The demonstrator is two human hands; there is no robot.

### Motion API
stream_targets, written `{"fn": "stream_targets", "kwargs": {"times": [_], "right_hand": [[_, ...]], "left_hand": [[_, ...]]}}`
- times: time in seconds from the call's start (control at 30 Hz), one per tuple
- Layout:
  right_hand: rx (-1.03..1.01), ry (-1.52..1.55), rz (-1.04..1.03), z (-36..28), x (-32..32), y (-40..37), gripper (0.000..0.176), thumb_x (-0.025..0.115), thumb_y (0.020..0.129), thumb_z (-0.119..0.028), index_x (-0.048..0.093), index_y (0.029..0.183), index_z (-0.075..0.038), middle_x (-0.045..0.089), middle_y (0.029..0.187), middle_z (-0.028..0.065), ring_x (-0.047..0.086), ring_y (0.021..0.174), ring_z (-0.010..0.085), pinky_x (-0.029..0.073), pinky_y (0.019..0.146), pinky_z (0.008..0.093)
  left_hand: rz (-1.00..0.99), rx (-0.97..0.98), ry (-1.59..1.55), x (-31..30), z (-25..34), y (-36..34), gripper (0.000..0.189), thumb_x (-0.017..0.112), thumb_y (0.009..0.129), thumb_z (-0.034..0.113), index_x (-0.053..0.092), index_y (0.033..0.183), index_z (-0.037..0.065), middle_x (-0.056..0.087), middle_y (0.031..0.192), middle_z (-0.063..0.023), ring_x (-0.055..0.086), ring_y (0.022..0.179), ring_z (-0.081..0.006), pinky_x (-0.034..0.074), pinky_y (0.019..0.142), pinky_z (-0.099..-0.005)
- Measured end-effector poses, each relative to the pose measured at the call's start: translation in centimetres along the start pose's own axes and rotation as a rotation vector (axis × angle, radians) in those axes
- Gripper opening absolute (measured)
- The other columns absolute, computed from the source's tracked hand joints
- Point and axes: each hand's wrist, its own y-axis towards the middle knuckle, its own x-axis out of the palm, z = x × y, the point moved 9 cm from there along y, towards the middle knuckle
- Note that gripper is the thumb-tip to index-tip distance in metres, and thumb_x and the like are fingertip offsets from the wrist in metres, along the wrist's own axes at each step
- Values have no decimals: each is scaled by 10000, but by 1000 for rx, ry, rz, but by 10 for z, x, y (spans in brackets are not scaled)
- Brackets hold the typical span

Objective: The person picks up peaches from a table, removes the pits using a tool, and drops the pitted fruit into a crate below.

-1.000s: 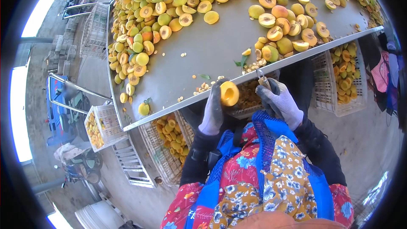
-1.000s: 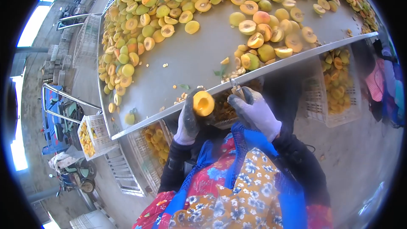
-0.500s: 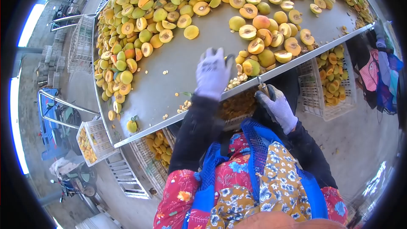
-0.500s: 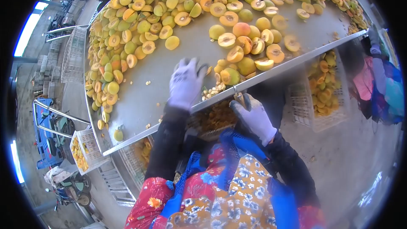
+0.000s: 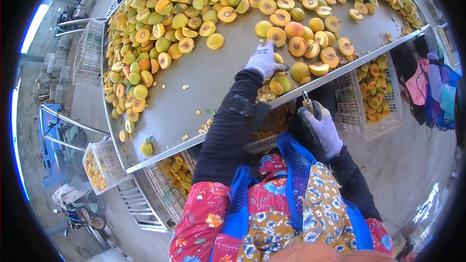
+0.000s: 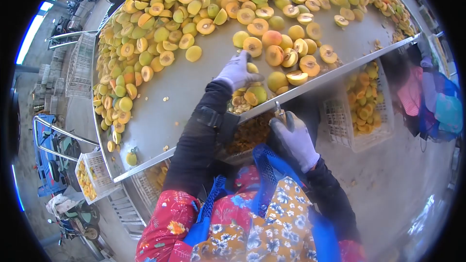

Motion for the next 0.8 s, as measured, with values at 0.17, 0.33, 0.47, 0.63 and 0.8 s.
{"fn": "stream_targets", "kwargs": {"times": [0.17,0.33,0.47,0.63,0.8], "right_hand": [[-272,-287,-106,-19,26,-5,127,607,923,-84,598,1025,-10,595,843,209,612,711,336,484,577,415],[-539,-413,-93,-66,67,-22,200,616,931,-136,559,1079,-15,644,773,182,635,589,343,478,503,421],[-719,-633,-122,-87,102,-38,252,624,930,-224,544,1023,-4,653,740,158,640,561,329,487,491,421],[-679,-785,-173,-78,116,-45,281,605,935,-270,542,980,1,626,690,137,633,530,309,481,472,407],[-720,-976,-230,-71,125,-55,320,627,910,-241,535,1011,49,609,662,140,615,512,293,445,452,394]], "left_hand": [[216,-221,-349,-35,-66,-63,810,753,738,628,591,1160,-44,663,927,-179,658,882,-277,529,825,-392],[11,-549,-1210,-27,-68,-157,706,721,819,555,592,1168,-45,668,1010,-136,649,922,-250,534,829,-394],[401,36,-893,-50,-37,-203,575,544,980,460,510,1313,-7,622,1184,-127,647,1044,-220,551,866,-351],[325,-6,-1241,-23,-25,-234,438,444,1059,358,500,1311,4,599,1234,-122,630,1094,-196,534,940,-332],[228,-357,-1408,3,-37,-244,518,388,1049,469,576,1168,1,653,1059,-115,651,984,-177,540,863,-317]]}}
